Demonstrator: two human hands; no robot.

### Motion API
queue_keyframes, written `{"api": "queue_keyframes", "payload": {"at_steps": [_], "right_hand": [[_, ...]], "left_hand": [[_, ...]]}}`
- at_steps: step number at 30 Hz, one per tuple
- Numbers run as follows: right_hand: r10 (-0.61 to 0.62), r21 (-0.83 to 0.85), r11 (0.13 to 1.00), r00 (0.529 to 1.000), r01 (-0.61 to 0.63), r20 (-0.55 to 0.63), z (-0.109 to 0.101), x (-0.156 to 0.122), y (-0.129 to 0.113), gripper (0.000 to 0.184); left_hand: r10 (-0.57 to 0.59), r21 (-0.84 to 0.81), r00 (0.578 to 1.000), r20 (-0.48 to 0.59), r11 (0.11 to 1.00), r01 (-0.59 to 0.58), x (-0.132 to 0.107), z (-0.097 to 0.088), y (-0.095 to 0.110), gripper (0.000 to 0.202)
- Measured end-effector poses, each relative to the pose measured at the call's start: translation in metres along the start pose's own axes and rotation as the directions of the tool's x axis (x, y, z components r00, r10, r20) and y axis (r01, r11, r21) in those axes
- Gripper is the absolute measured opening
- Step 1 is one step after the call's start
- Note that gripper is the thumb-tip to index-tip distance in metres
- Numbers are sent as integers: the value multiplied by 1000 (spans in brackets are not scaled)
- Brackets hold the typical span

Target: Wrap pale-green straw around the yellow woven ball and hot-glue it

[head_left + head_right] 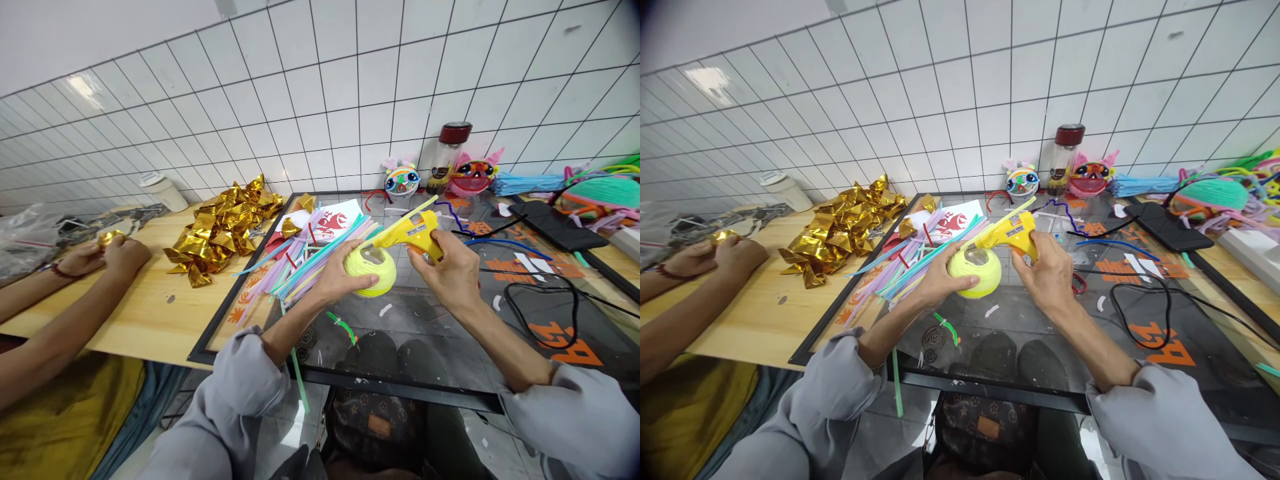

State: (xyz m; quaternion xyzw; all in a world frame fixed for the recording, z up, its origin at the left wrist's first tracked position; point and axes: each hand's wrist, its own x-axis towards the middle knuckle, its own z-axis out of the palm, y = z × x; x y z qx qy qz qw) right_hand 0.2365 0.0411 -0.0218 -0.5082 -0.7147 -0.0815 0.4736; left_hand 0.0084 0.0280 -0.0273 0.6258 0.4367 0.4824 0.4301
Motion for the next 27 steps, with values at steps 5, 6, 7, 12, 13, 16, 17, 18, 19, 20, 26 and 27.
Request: {"api": "queue_keyframes", "payload": {"at_steps": [5,6,7,12,13,16,17,18,19,20,26,27], "right_hand": [[15,39,999,999,-16,34,-4,3,-2,21],[18,45,999,999,-20,35,-4,3,-2,20],[23,47,999,999,-25,36,-5,4,-3,20],[47,53,997,997,-50,55,-9,6,-4,21],[44,63,997,997,-48,57,-10,6,-4,21],[28,87,996,997,-34,70,-14,8,-6,20],[19,93,995,997,-26,79,-15,9,-6,20],[11,97,995,996,-19,88,-17,10,-7,22],[4,97,995,995,-13,96,-19,11,-7,24],[-2,96,995,995,-8,100,-20,11,-7,25],[-22,109,994,995,12,98,-22,11,-9,27],[-22,114,993,995,11,99,-22,10,-10,27]], "left_hand": [[33,65,999,22,997,-34,1,-2,1,77],[41,73,999,24,996,-43,1,-2,1,77],[48,81,999,25,996,-50,1,-2,1,76],[63,97,997,53,993,-68,2,-4,1,74],[65,96,996,58,993,-70,2,-4,1,73],[70,102,995,74,992,-78,2,-6,3,71],[71,103,994,78,992,-79,2,-6,4,70],[72,103,994,82,991,-80,2,-7,5,70],[73,101,994,85,992,-81,2,-7,5,69],[74,99,993,88,992,-82,2,-8,6,69],[85,120,991,102,988,-98,2,-8,7,70],[85,123,991,102,988,-98,2,-7,6,70]]}}
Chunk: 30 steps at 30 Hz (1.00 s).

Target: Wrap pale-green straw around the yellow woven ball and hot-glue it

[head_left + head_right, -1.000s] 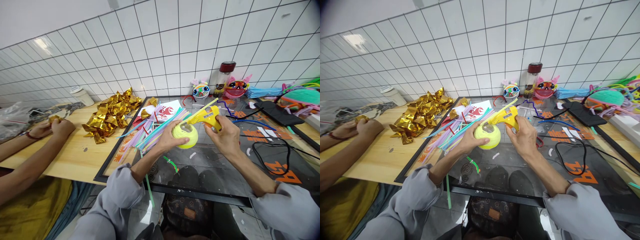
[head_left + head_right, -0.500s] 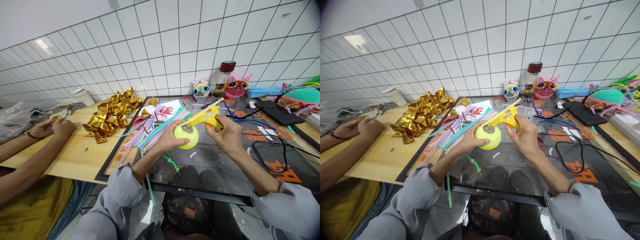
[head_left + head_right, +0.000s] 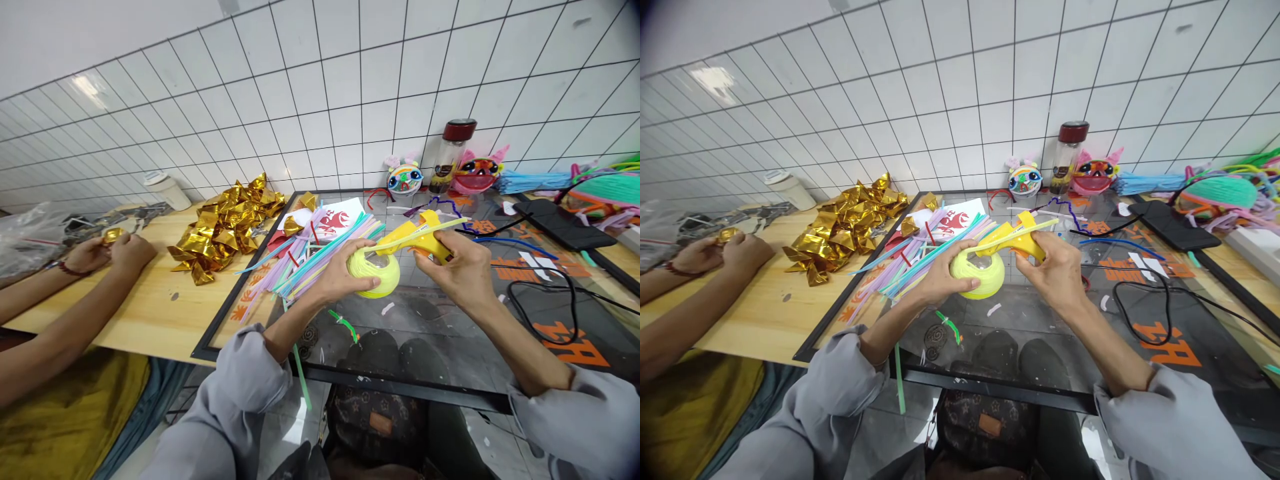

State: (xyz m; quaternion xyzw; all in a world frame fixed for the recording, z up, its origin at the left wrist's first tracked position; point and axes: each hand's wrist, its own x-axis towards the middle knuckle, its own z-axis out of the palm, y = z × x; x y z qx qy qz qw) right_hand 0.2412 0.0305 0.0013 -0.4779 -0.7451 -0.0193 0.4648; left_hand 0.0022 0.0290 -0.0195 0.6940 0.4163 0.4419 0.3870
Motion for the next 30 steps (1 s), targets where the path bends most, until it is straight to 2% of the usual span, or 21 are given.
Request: {"api": "queue_keyframes", "payload": {"at_steps": [10,16,23,30], "right_hand": [[-17,-93,996,996,9,-88,8,-3,5,17],[-69,-109,993,988,54,-140,12,-3,11,16],[-60,-74,996,989,51,-133,13,-3,10,18],[-35,-15,999,996,34,-78,10,-3,5,18]], "left_hand": [[-15,-26,1000,-21,1000,14,0,2,-3,75],[-32,-64,999,-13,997,32,0,3,-5,76],[-32,-54,999,-14,998,31,0,2,-7,77],[-9,10,1000,1,1000,9,1,0,-6,78]]}}
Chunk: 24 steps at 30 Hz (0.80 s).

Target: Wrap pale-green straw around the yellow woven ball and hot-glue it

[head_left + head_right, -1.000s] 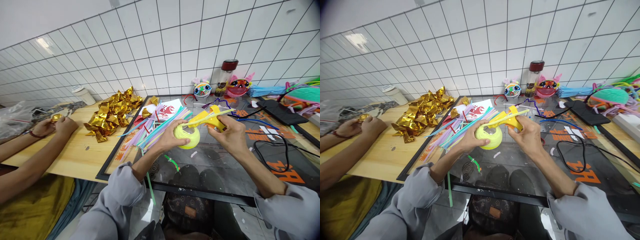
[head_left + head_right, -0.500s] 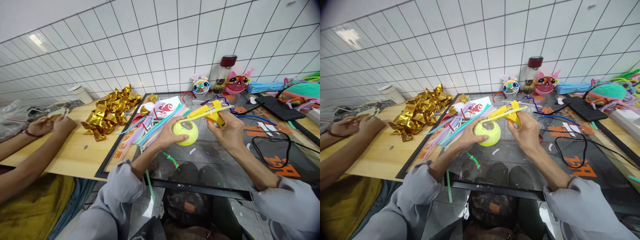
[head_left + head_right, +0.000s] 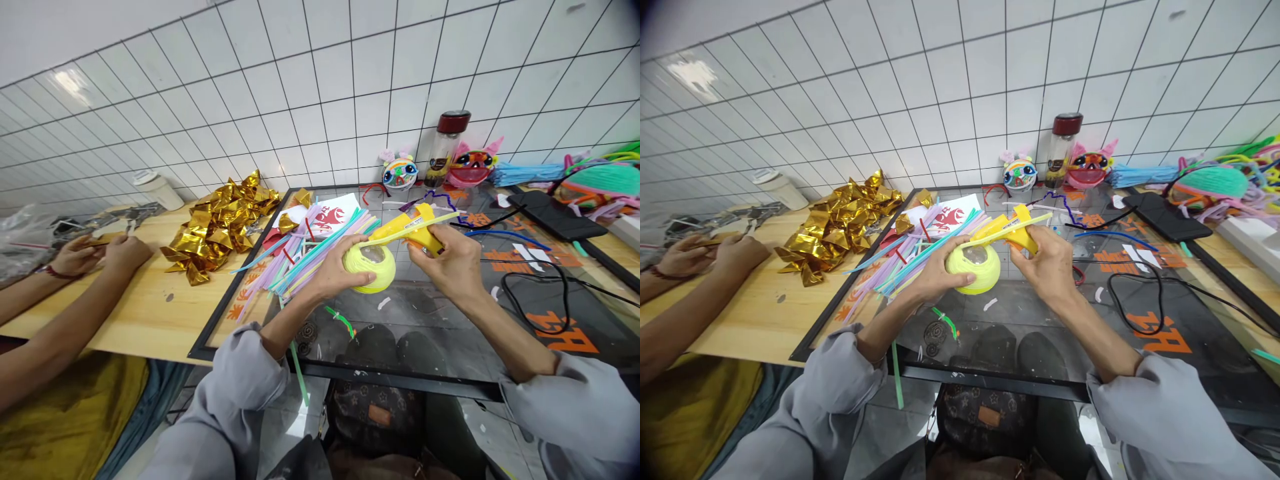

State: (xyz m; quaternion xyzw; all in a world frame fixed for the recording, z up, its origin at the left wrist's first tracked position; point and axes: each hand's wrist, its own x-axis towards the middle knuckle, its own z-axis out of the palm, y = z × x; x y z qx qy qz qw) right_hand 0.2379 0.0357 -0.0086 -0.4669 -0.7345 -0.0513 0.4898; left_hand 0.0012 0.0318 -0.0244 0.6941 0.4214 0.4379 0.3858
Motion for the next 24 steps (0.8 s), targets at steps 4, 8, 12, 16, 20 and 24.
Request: {"api": "queue_keyframes", "payload": {"at_steps": [4,8,12,16,20,24], "right_hand": [[19,22,1000,999,-20,26,-4,1,-1,10],[38,51,998,998,-40,52,-10,4,-1,14],[18,76,997,997,-24,76,-15,7,-2,22],[17,75,997,997,-23,82,-18,9,0,19],[28,60,998,995,-34,97,-18,8,1,17],[35,49,998,995,-39,93,-18,7,0,17]], "left_hand": [[22,17,999,35,1000,-23,0,-2,3,77],[39,6,997,72,999,-40,-1,-4,4,77],[60,3,994,97,998,-60,-1,-5,2,75],[77,-13,990,118,997,-76,-1,-5,1,74],[81,-9,989,125,997,-81,0,-5,2,74],[82,-4,989,121,997,-82,0,-5,2,76]]}}
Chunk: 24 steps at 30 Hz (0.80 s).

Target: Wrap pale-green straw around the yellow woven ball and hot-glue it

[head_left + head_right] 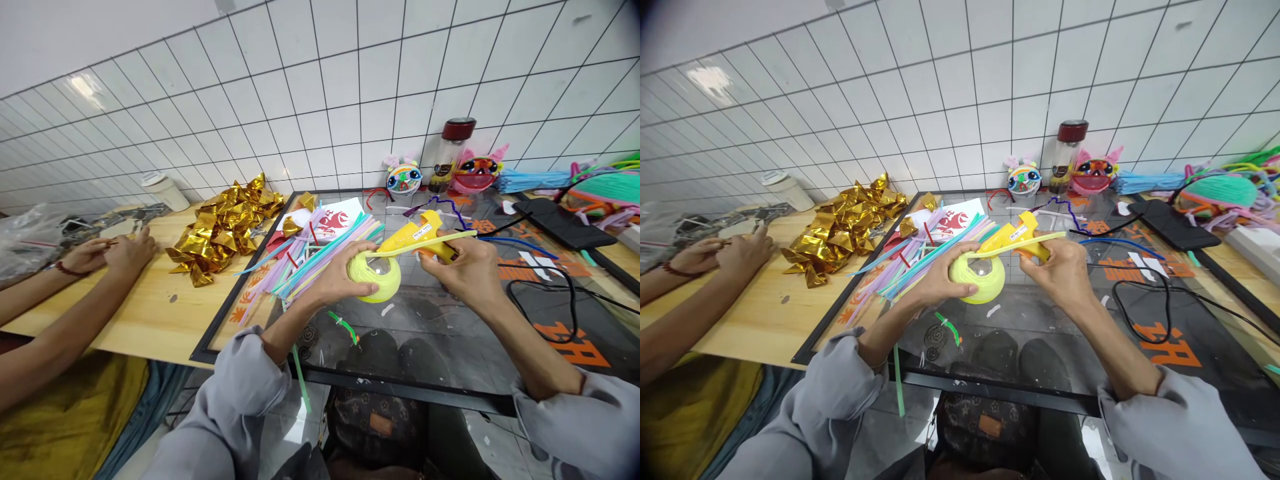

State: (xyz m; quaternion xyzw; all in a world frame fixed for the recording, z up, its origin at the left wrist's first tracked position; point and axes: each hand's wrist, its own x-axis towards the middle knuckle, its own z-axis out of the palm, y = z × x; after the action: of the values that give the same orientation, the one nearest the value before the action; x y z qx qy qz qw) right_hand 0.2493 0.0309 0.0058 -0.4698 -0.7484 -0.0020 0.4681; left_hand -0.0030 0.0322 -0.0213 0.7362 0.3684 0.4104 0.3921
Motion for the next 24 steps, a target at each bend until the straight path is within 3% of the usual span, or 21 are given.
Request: {"api": "queue_keyframes", "payload": {"at_steps": [24], "right_hand": [[-36,9,999,998,37,-48,4,-2,8,11]], "left_hand": [[-28,-14,1000,1,999,29,-1,1,3,76]]}}
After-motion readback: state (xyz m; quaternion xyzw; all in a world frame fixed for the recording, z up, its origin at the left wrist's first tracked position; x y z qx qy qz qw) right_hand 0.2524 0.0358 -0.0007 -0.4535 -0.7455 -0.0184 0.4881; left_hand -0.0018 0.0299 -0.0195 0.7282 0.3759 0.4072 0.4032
